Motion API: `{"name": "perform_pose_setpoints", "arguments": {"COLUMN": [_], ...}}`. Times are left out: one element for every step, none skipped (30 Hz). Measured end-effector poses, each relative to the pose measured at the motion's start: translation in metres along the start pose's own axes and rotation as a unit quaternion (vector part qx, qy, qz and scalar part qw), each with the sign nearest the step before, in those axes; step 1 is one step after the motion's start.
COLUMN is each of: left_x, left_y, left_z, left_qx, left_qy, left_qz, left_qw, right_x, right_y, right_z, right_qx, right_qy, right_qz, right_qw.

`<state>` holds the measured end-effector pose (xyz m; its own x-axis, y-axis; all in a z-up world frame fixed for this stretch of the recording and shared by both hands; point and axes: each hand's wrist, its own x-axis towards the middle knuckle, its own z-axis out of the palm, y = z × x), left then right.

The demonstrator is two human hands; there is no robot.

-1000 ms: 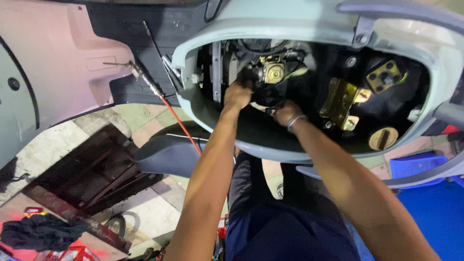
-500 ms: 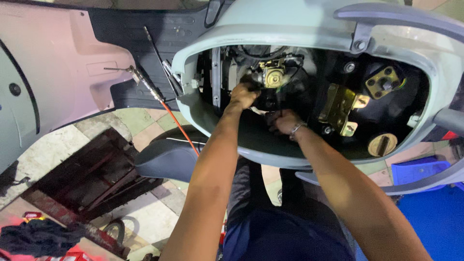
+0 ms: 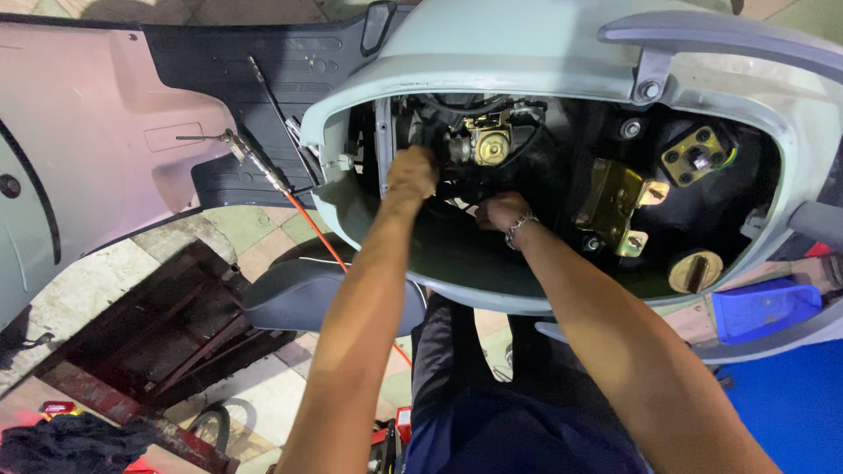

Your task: The person reaches into the internal compartment of a scooter, using a socket wrench to loosen or tighten internal components, then retrieves additional tools and parts from a nearby workbench.

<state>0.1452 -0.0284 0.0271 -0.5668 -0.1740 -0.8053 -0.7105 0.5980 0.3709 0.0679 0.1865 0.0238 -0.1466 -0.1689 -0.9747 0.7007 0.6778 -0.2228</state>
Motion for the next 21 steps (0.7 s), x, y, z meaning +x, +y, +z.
{"name": "perform_pose_setpoints", "arguments": {"left_x": [0.005,0.01,0.014,0.018,0.015,0.012,0.014,0.013,0.007,0.0,-0.005,-0.009,-0.012,-0.01,-0.008,-0.005,0.001,0.005,0.007,0.009,0.013], "left_y": [0.016,0.028,0.037,0.046,0.048,0.042,0.032,0.023,0.012,0.001,-0.004,-0.008,-0.011,-0.013,-0.016,-0.018,-0.018,-0.019,-0.021,-0.023,-0.025], "left_z": [0.002,0.001,0.002,0.002,0.005,0.003,-0.006,-0.012,-0.017,-0.021,-0.021,-0.018,-0.014,-0.01,-0.005,0.0,0.006,0.014,0.023,0.032,0.042], "left_qx": [0.018,0.036,0.034,0.081,0.129,0.13,0.174,0.217,0.22,0.213,0.206,0.208,0.223,0.239,0.24,0.253,0.265,0.265,0.253,0.239,0.239], "left_qy": [0.04,0.08,0.081,0.085,0.083,0.078,0.036,-0.007,-0.008,-0.007,-0.007,-0.007,-0.019,-0.031,-0.034,-0.047,-0.057,-0.057,0.009,0.074,0.076], "left_qz": [-0.088,-0.175,-0.177,-0.114,-0.05,-0.05,0.01,0.07,0.069,0.123,0.182,0.184,0.181,0.178,0.178,0.135,0.093,0.093,0.133,0.173,0.171], "left_qw": [0.995,0.981,0.98,0.987,0.987,0.987,0.984,0.974,0.973,0.969,0.961,0.961,0.958,0.954,0.954,0.957,0.958,0.958,0.958,0.953,0.953], "right_x": [0.004,0.003,-0.002,-0.008,-0.018,-0.026,-0.026,-0.023,-0.018,-0.015,-0.012,-0.008,-0.005,-0.002,-0.003,-0.005,-0.006,-0.008,-0.012,-0.015,-0.016], "right_y": [-0.002,-0.005,-0.01,-0.018,-0.02,-0.02,-0.024,-0.028,-0.029,-0.027,-0.023,-0.019,-0.018,-0.018,-0.015,-0.014,-0.017,-0.021,-0.023,-0.024,-0.025], "right_z": [0.002,0.006,0.009,0.011,0.016,0.018,0.016,0.011,0.012,0.015,0.016,0.015,0.012,0.008,0.01,0.012,0.012,0.011,0.014,0.02,0.024], "right_qx": [-0.001,-0.013,-0.026,-0.028,-0.038,-0.049,-0.048,-0.295,-0.519,-0.518,-0.142,0.257,0.257,0.266,0.276,0.278,0.285,0.293,0.292,0.209,0.122], "right_qy": [-0.002,0.025,0.053,0.052,0.109,0.165,0.165,0.111,0.045,0.043,0.037,0.025,0.025,0.006,-0.014,-0.015,-0.054,-0.092,-0.092,-0.096,-0.101], "right_qz": [-0.003,0.042,0.09,0.089,0.094,0.099,0.1,0.005,-0.093,-0.094,-0.031,0.036,0.034,0.051,0.072,0.074,0.059,0.045,0.045,0.004,-0.038], "right_qw": [1.0,0.999,0.994,0.994,0.989,0.98,0.98,0.949,0.848,0.849,0.989,0.965,0.966,0.963,0.958,0.958,0.955,0.951,0.951,0.973,0.987]}}
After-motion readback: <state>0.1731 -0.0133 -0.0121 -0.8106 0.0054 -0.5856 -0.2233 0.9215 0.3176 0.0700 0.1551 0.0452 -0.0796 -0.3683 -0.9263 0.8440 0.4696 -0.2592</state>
